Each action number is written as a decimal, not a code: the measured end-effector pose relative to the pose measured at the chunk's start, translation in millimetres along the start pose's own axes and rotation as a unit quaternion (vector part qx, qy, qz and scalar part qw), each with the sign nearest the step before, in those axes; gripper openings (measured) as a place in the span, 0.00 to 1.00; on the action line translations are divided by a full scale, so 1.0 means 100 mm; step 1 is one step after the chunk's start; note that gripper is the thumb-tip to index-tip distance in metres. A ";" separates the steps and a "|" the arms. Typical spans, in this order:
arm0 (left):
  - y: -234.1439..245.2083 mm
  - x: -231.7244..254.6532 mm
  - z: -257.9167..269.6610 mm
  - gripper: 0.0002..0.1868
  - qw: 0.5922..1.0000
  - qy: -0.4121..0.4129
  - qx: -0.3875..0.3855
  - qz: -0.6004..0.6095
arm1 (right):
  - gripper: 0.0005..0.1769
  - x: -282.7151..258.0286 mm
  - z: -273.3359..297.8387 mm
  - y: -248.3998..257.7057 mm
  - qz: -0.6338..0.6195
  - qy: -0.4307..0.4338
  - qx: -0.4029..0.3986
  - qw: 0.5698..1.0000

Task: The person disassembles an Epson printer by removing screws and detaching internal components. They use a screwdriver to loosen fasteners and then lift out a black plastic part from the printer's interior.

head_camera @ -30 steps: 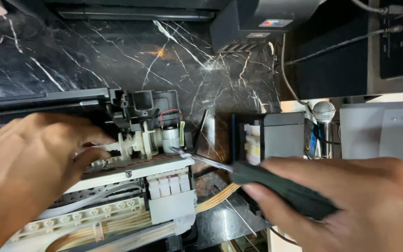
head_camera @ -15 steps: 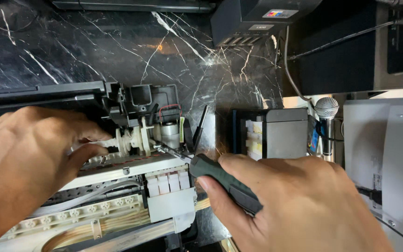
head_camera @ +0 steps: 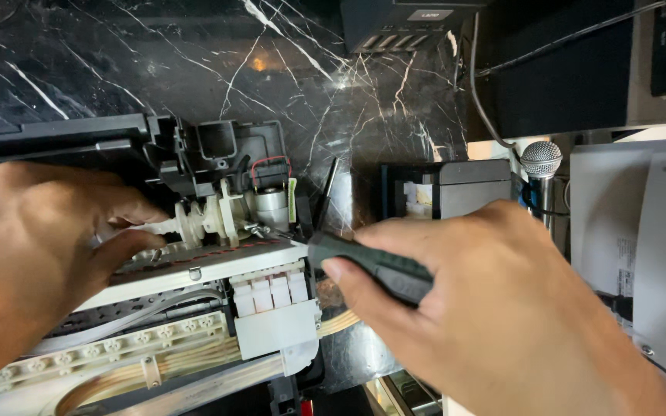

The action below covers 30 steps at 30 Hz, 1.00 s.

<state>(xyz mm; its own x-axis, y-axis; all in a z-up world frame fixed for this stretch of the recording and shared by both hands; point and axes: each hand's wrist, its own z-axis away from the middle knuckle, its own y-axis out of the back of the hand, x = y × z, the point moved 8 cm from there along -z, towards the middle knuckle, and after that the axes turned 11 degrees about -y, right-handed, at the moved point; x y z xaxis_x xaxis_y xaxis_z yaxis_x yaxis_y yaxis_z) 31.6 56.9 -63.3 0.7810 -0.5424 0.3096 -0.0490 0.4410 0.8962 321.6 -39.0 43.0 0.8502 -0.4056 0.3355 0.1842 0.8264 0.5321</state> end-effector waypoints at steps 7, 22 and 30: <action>-0.26 -0.18 0.02 0.17 0.997 -0.059 0.048 -0.024 | 0.18 0.09 -0.06 -0.02 -0.192 0.159 0.155 0.956; -0.02 0.00 0.03 0.13 0.994 -0.086 0.065 0.006 | 0.20 0.14 -0.01 -0.12 -0.240 0.200 0.152 0.938; -0.05 0.00 -0.01 0.13 0.990 -0.110 0.067 0.052 | 0.16 0.11 -0.04 -0.10 -0.239 0.167 0.117 0.949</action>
<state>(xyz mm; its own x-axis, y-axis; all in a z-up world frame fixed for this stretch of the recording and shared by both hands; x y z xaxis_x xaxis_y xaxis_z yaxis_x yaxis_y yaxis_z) 32.5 55.4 -68.2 0.6142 -0.6476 0.4510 -0.2157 0.4120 0.8853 330.6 -50.4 38.1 0.8131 -0.5334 -0.2330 0.5072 0.4530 0.7332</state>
